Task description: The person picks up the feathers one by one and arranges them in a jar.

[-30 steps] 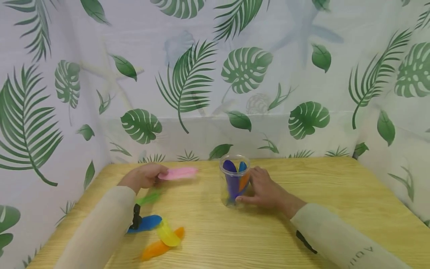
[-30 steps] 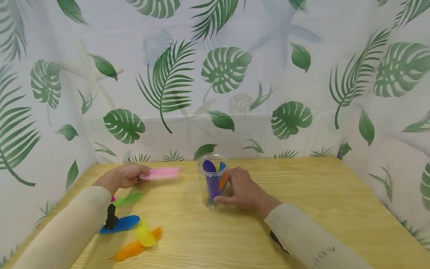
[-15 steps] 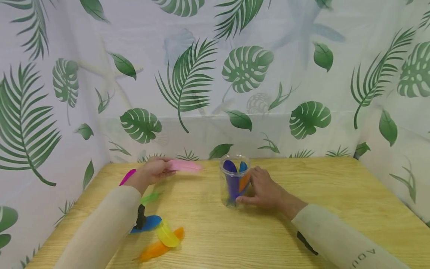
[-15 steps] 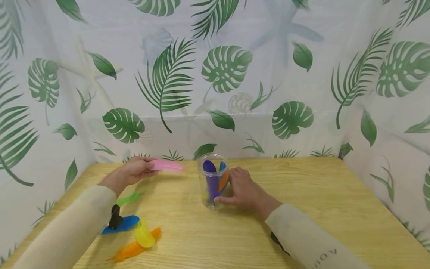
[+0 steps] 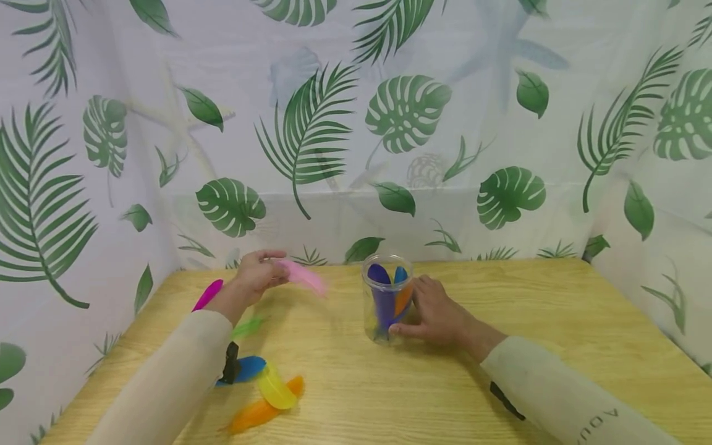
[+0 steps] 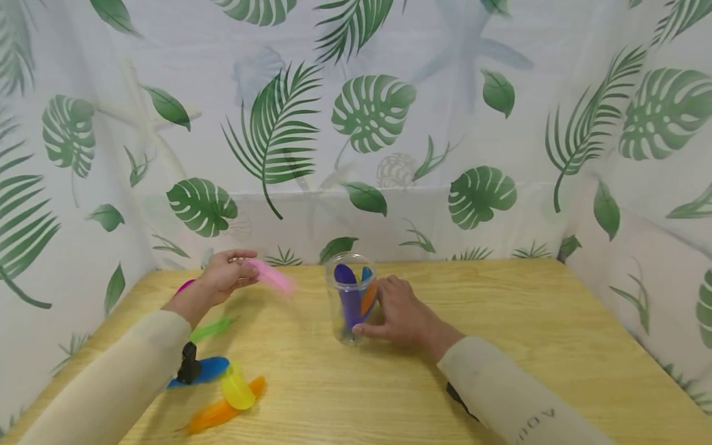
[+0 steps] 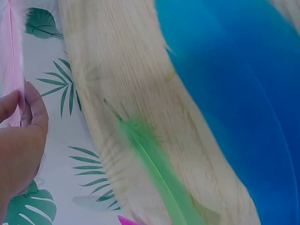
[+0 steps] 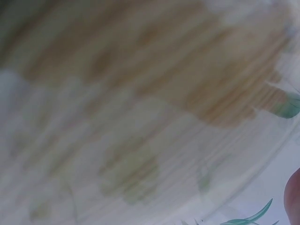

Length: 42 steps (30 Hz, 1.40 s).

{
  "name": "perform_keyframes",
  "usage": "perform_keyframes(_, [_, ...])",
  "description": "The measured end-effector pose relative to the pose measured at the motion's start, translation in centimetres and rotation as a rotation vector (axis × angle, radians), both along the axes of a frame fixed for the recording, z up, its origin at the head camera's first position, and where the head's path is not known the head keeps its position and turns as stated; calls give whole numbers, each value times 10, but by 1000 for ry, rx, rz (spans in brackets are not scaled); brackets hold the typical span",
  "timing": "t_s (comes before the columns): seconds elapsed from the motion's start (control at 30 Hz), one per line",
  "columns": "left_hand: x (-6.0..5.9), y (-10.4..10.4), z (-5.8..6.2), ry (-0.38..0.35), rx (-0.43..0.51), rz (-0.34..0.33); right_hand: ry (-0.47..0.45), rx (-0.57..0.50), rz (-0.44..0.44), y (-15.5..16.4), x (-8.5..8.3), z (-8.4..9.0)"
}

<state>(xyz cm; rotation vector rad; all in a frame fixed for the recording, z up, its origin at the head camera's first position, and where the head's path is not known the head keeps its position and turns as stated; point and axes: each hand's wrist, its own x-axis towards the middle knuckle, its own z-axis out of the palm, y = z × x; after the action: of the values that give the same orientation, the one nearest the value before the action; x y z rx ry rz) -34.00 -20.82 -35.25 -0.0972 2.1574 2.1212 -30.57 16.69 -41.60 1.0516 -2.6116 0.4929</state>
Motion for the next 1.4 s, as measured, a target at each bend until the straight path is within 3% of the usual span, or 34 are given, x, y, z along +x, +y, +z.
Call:
perform_keyframes(0.3, [0,4,0,12,6,27,-25,13,-8,-3,0,-1])
perform_keyframes(0.57, [2,18,12,-23,148,33,15,11,-10,-2,-2,-3])
perform_keyframes(0.8, [0,29,24,-11,127,58,-9,8,-22,-2,-1,-1])
perform_keyframes(1.2, [-1,47,60,59,165,69,-29,17,-30,-3,-2,2])
perform_keyframes(1.4, [-1,60,78,48,239,131,-41,16,-36,-3,-2,2])
